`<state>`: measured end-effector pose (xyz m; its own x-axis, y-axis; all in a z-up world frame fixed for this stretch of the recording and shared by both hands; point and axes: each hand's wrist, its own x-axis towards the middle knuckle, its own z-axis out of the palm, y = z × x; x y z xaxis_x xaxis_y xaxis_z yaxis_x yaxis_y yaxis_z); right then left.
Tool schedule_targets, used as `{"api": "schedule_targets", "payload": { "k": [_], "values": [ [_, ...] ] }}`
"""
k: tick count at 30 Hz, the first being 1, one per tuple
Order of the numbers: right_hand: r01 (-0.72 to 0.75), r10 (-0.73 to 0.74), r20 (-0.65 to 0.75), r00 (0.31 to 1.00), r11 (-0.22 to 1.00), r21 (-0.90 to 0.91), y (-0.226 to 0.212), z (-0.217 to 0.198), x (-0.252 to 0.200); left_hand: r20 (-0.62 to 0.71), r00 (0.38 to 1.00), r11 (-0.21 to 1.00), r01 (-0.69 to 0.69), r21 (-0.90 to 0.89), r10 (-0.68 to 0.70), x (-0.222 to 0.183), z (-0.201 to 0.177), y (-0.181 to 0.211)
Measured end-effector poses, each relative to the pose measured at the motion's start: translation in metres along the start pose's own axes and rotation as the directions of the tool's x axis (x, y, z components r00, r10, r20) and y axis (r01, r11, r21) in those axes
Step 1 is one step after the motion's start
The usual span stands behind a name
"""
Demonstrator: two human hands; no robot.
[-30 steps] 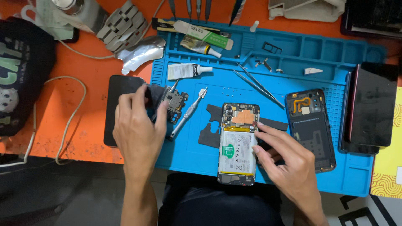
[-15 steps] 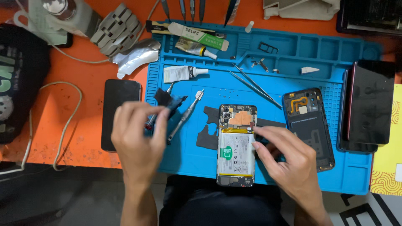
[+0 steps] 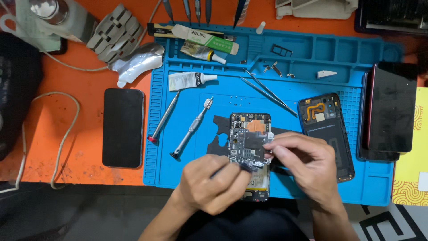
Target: The person uses a screwdriver to remove screws from a disassembled smartphone motherboard. They then use tweezers to lift and disconnect a ribbon cable from the logic board. The person continues to unscrew and remove components from the phone's internal chassis.
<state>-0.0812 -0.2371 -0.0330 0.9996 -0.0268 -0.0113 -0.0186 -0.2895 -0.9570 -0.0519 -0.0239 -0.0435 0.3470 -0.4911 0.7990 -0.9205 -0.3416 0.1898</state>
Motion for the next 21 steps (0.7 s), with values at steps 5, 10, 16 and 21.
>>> {"api": "schedule_targets", "payload": {
  "k": [5,10,16,21],
  "values": [
    [-0.011,0.009,-0.044,0.999,0.999,-0.032,0.007,0.004,0.004,0.038,0.978,0.979,0.204,0.007,-0.204,-0.01,0.005,0.002],
    [-0.117,0.117,-0.115,0.986,0.993,0.014,0.011,0.008,0.003,0.095,0.971,0.976,0.22,0.007,-0.219,0.001,0.004,0.002],
    [-0.075,0.067,-0.114,0.991,0.995,-0.067,0.004,0.013,0.009,0.105,0.962,0.965,0.257,-0.052,-0.251,0.005,0.006,0.001],
    [0.149,-0.182,-0.05,0.982,0.908,-0.391,-0.001,0.014,0.014,0.129,0.951,0.957,0.287,-0.036,-0.28,0.001,0.01,0.0]
  ]
}}
